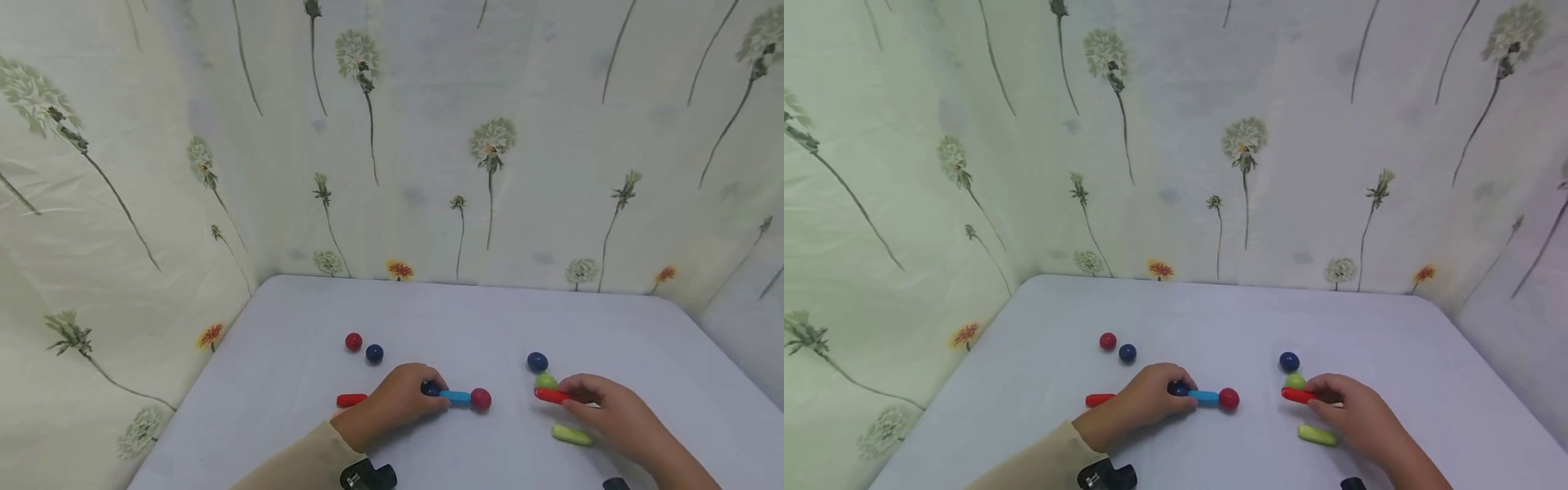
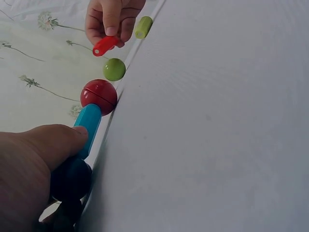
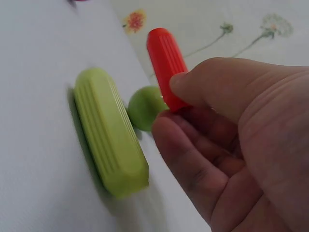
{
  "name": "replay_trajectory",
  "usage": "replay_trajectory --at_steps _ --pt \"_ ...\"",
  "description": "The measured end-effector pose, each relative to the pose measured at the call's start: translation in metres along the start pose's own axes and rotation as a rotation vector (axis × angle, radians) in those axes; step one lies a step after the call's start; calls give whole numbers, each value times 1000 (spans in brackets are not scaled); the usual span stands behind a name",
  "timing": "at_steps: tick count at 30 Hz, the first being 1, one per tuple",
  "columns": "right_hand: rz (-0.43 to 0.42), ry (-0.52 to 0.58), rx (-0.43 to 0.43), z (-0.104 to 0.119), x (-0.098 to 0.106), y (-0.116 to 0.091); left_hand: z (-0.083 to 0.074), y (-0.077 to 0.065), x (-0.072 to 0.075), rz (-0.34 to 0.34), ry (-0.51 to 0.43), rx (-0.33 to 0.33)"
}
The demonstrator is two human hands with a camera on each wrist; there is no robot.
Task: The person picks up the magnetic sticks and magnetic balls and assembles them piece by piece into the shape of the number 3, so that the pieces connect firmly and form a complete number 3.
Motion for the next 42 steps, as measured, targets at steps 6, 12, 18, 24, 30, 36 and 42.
replay_trajectory --at_steps 6,12,18,24,30,36,42 --pt "-24 77 4 17 -6 2 2 -1 2 -9 -8 -8" --pt "-27 155 -40 24 -15 2 2 -1 -1 1 -8 -9" --pt "-37 174 -38 33 -23 10 2 -1 0 -8 12 -6" --pt "-35 126 -22 41 -29 18 2 -1 -1 -4 17 -7" --pt "-19 77 11 48 -31 23 3 -1 -2 -5 19 -3" --pt "11 83 38 57 -34 28 4 -2 -1 -17 33 -8" --pt "20 81 52 63 -35 29 2 -2 0 -21 46 -26"
Point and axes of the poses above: each hand's wrist, its own y-axis towards the middle knuckle, its own x-axis out of the back of the hand, z = x × y, the point moved 6 cm from there along y, towards the middle knuckle, and after that the axes turned 12 degrees about x, right-handed, at the moved point
